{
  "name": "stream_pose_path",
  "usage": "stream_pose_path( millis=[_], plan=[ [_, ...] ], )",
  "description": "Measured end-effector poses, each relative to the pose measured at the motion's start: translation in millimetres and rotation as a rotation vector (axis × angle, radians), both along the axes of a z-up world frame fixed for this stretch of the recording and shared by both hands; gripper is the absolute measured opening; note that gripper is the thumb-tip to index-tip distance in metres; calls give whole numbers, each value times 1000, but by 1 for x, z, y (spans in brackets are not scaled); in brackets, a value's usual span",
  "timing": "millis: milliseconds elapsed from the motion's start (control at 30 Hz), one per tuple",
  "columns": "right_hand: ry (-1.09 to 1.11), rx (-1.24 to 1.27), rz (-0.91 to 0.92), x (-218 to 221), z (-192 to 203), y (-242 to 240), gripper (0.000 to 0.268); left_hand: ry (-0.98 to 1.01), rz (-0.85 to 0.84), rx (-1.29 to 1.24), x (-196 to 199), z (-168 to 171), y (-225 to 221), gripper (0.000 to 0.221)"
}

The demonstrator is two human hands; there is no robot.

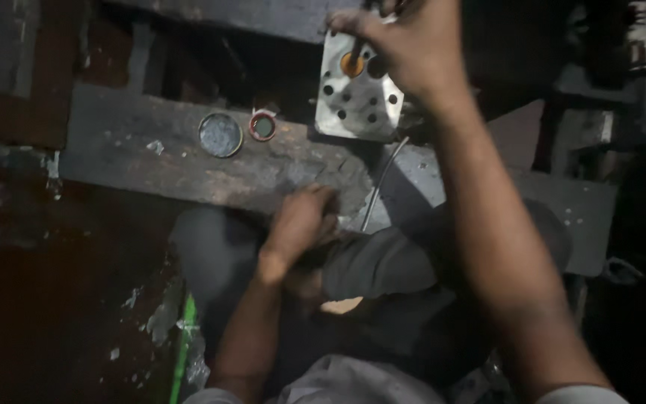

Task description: The person cleans and works on a metal engine component on a workbench, applying a substance to a rod and then cleaning it with a cloth.

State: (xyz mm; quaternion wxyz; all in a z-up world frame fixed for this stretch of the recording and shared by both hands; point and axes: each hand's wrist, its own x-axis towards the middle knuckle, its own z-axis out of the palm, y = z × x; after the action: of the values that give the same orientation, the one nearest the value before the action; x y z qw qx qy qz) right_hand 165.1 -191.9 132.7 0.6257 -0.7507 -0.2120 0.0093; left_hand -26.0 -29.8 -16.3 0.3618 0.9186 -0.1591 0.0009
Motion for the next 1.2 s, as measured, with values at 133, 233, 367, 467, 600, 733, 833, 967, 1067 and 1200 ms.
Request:
stream_pose_path(
  millis=[133,233,367,467,600,733,833,967,1067,1200],
  plan=[
    [-328,-144,27,-11,12,-4,35,169,11,-290,16,54,-21,36],
    [-491,-273,17,-26,32,-18,33,216,7,-433,36,65,-74,26],
    [-627,-210,49,-34,50,-29,24,-308,-27,-397,119,33,-161,19],
    [-508,-268,17,-33,47,-37,25,168,124,-657,189,28,-223,39],
    [-484,-210,7,-20,33,-39,26,-78,325,-418,239,35,-239,90],
    [-476,-171,41,-8,12,-25,29,-61,175,-533,184,31,-190,53],
    [-435,-157,121,-5,1,-16,23,348,126,-322,123,36,-138,37],
    [-554,-259,27,-7,-4,-9,18,-101,159,-255,22,36,-84,26],
    [-665,-324,-169,-2,1,-5,11,37,360,-258,-25,23,-37,27],
    [-353,-130,-226,-5,6,4,18,-222,771,183,-95,11,43,33]
  ],
)
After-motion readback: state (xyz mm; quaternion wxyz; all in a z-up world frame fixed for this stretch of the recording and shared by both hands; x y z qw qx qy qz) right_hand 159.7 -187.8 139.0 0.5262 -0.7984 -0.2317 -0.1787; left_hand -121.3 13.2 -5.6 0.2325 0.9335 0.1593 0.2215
